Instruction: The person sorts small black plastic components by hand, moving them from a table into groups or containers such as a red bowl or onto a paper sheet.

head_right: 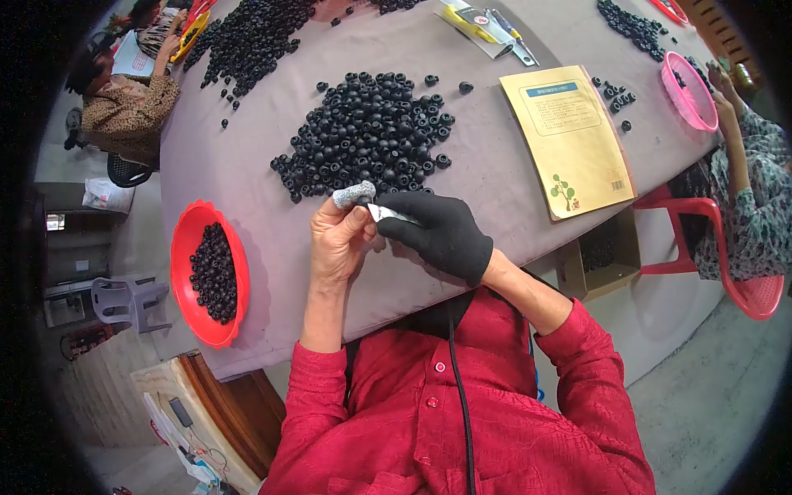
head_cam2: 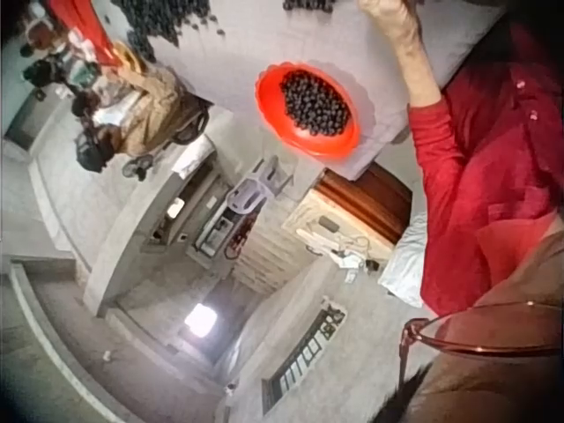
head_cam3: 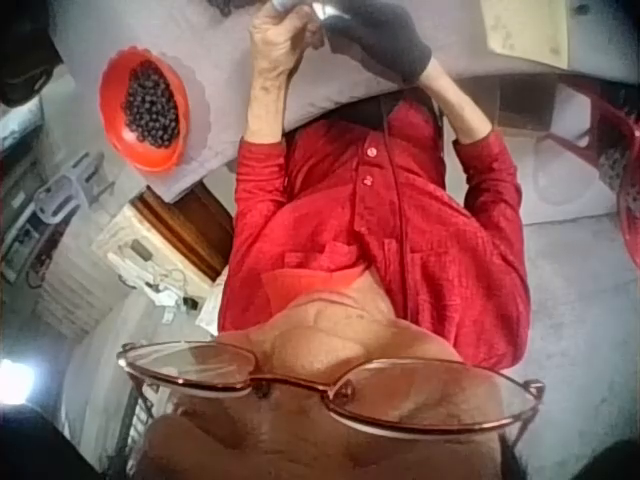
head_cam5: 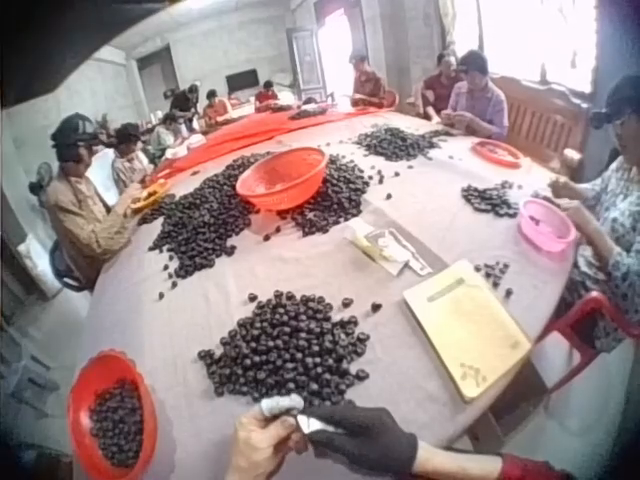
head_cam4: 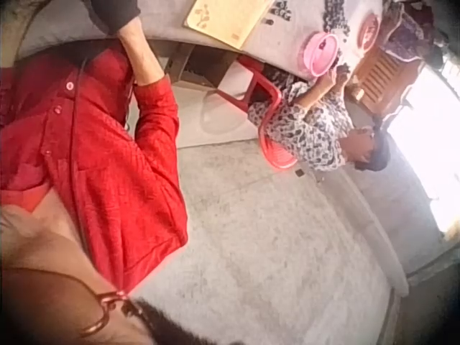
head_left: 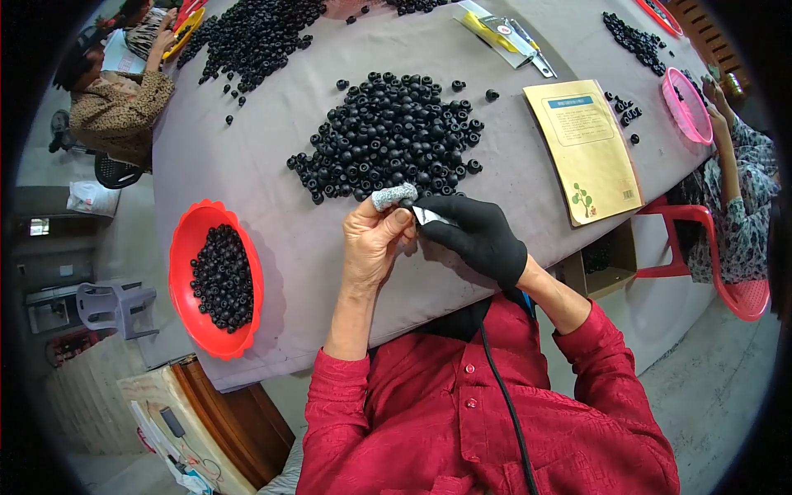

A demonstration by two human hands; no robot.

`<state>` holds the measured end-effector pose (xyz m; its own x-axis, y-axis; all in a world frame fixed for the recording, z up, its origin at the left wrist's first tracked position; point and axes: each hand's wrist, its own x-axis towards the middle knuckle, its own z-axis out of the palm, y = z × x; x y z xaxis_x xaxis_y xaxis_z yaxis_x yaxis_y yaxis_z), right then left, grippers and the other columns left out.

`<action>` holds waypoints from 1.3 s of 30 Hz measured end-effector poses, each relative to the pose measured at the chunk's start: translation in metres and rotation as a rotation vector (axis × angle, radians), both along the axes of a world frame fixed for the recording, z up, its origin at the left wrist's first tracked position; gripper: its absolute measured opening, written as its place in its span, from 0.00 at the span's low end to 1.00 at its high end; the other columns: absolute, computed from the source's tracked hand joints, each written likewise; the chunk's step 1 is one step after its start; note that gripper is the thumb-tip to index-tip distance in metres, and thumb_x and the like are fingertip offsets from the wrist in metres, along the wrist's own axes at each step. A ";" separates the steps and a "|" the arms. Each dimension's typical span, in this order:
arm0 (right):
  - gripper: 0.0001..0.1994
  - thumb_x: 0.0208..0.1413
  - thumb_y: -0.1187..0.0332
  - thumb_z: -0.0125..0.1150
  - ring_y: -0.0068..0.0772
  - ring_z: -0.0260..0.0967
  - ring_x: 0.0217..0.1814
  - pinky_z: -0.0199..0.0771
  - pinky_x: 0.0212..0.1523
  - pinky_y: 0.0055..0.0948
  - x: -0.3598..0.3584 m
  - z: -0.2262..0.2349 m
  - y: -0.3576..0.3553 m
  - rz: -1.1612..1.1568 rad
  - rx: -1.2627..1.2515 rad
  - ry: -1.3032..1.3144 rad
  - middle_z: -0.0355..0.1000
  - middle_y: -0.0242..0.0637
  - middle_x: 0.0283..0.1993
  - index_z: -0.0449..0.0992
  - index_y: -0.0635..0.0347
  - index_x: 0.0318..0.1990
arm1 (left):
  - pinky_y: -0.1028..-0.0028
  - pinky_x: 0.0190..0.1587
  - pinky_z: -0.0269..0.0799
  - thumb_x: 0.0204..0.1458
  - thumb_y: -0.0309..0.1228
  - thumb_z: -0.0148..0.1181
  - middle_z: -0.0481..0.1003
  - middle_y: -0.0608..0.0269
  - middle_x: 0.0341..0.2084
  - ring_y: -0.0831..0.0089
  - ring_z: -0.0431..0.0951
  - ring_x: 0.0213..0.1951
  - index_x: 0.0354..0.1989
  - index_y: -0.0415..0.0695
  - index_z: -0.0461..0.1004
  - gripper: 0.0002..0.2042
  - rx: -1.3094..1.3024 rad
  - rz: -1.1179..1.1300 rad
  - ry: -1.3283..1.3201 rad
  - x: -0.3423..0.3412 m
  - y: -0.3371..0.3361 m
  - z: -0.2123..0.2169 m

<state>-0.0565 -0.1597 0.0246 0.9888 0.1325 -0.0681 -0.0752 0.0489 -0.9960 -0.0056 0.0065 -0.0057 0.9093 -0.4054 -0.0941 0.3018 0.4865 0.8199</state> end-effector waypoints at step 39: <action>0.15 0.57 0.65 0.54 0.18 0.69 0.25 0.69 0.26 0.21 0.005 -0.001 0.001 0.000 -0.108 -0.061 0.74 0.33 0.25 0.71 0.56 0.51 | 0.84 0.20 0.61 0.51 0.24 0.57 0.72 0.65 0.20 0.82 0.66 0.18 0.40 0.37 0.74 0.09 -0.007 0.009 0.029 -0.004 -0.007 0.002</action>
